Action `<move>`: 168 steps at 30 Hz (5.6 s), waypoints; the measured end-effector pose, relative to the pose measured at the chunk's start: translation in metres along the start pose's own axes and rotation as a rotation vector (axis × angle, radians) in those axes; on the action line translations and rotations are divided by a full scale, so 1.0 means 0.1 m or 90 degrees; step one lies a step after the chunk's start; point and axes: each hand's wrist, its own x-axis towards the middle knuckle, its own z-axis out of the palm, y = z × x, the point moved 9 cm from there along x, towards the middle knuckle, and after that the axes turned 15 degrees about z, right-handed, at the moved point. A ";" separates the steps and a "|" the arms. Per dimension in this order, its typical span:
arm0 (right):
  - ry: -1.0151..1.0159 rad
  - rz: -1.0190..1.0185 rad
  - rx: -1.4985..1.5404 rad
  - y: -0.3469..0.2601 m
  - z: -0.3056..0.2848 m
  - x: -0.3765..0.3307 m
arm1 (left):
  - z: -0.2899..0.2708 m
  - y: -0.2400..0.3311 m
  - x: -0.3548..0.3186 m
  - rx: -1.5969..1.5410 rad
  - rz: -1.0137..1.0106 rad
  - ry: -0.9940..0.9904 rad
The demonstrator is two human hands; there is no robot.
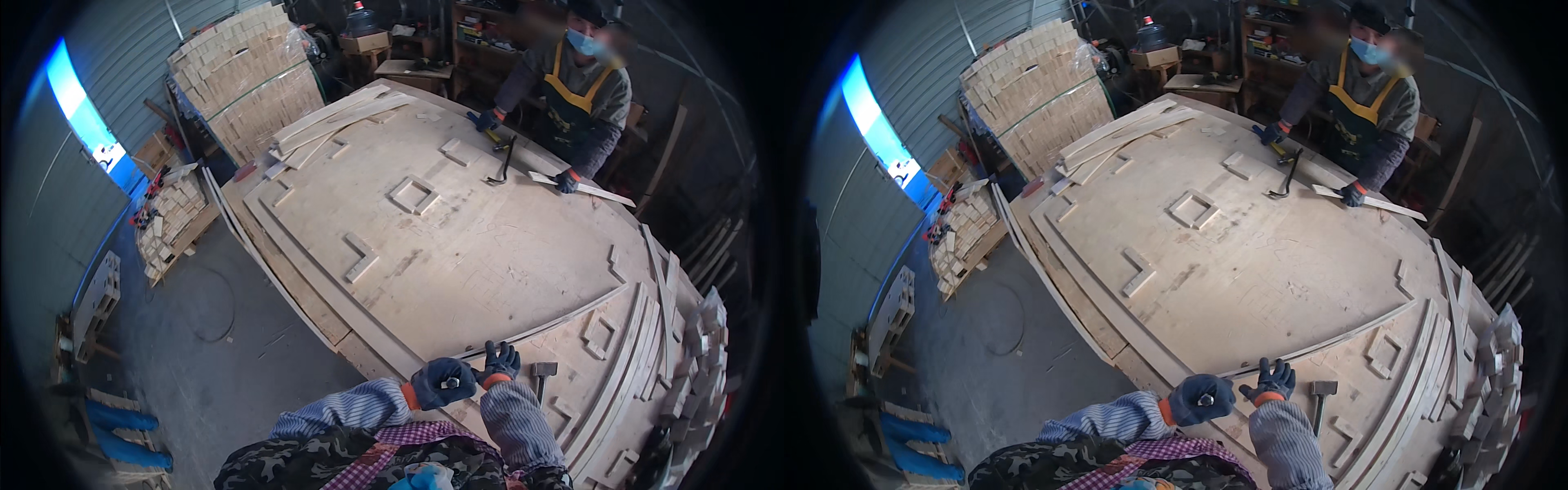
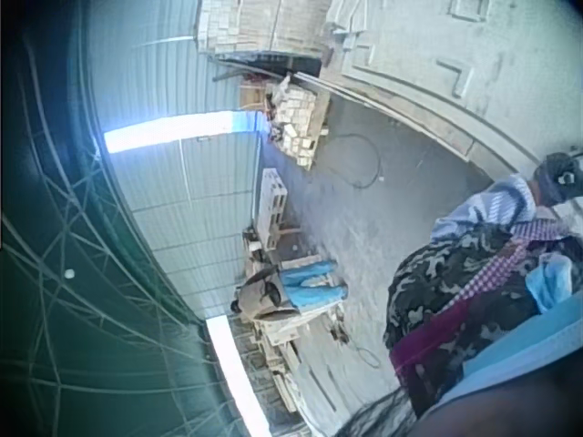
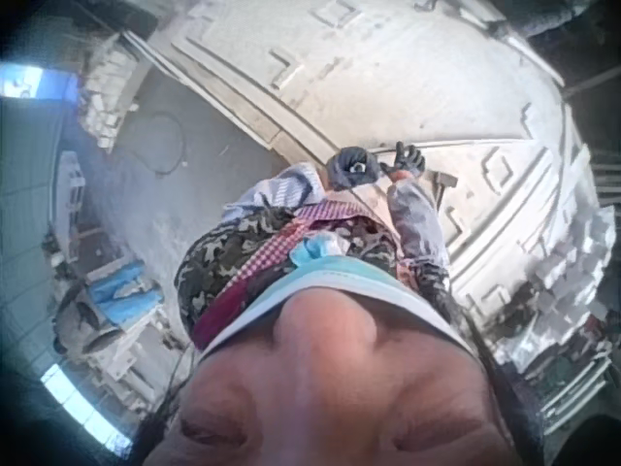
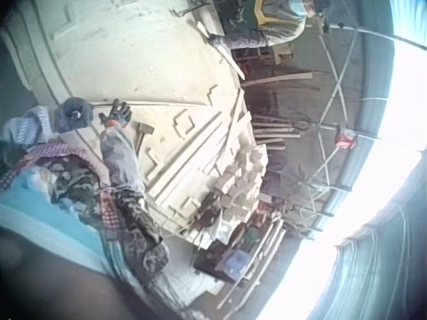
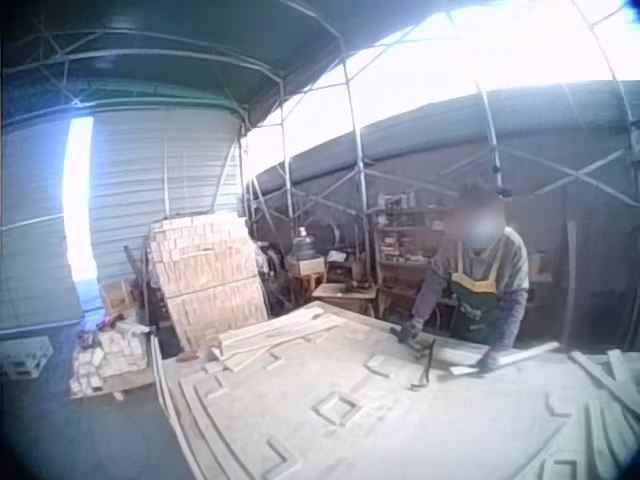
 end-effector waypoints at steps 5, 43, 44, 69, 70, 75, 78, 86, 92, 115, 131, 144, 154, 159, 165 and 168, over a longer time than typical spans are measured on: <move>-0.027 -0.062 -0.051 -0.25 -0.23 0.04 | -0.03 0.12 -0.13 0.036 -0.024 -0.064; 0.084 -0.140 0.001 -0.31 -0.19 -0.02 | 0.36 0.31 0.55 0.079 0.075 -0.014; 0.020 -0.137 -0.022 -0.34 -0.14 0.03 | 0.06 0.26 0.45 -0.019 0.003 0.105; -0.010 -0.102 -0.156 -0.46 -0.14 0.11 | -1.20 0.24 -1.23 -0.198 0.012 0.689; -0.004 -0.104 -0.146 -0.44 -0.10 0.10 | -0.99 0.34 -1.00 -0.119 -0.009 0.594; 0.102 -0.122 -0.112 -0.42 -0.08 0.05 | -0.01 0.81 -0.12 0.234 0.081 -0.009; 0.107 -0.118 -0.085 -0.42 -0.09 0.04 | -0.05 0.83 -0.23 0.275 0.076 0.000; 0.020 -0.108 -0.152 -0.45 -0.09 0.08 | -1.40 -0.31 -3.08 -0.168 -0.171 1.278; 0.009 -0.086 -0.196 -0.46 -0.13 0.05 | -1.22 -0.52 -3.75 -0.170 -0.149 1.397; 0.056 -0.089 -0.170 -0.43 -0.06 0.08 | -1.17 0.88 -0.52 -0.131 0.200 0.367; 0.097 -0.099 -0.141 -0.44 -0.15 0.02 | -1.24 0.79 -0.45 -0.055 0.082 0.495; 0.014 -0.088 -0.137 -0.44 -0.12 0.05 | -0.61 0.47 0.68 0.282 -0.039 0.282; 0.361 0.012 0.336 1.33 -0.35 -0.41 | -0.49 0.25 0.73 0.174 -0.111 0.279; -0.063 0.444 0.282 2.38 0.88 -0.76 | -0.48 0.05 0.65 0.152 -0.186 0.304; -0.082 0.509 0.219 2.37 1.09 -0.67 | -0.57 0.02 0.60 0.118 -0.185 0.357; -0.023 0.541 0.329 2.37 0.94 -0.70 | -0.51 -0.07 0.60 0.080 -0.181 0.371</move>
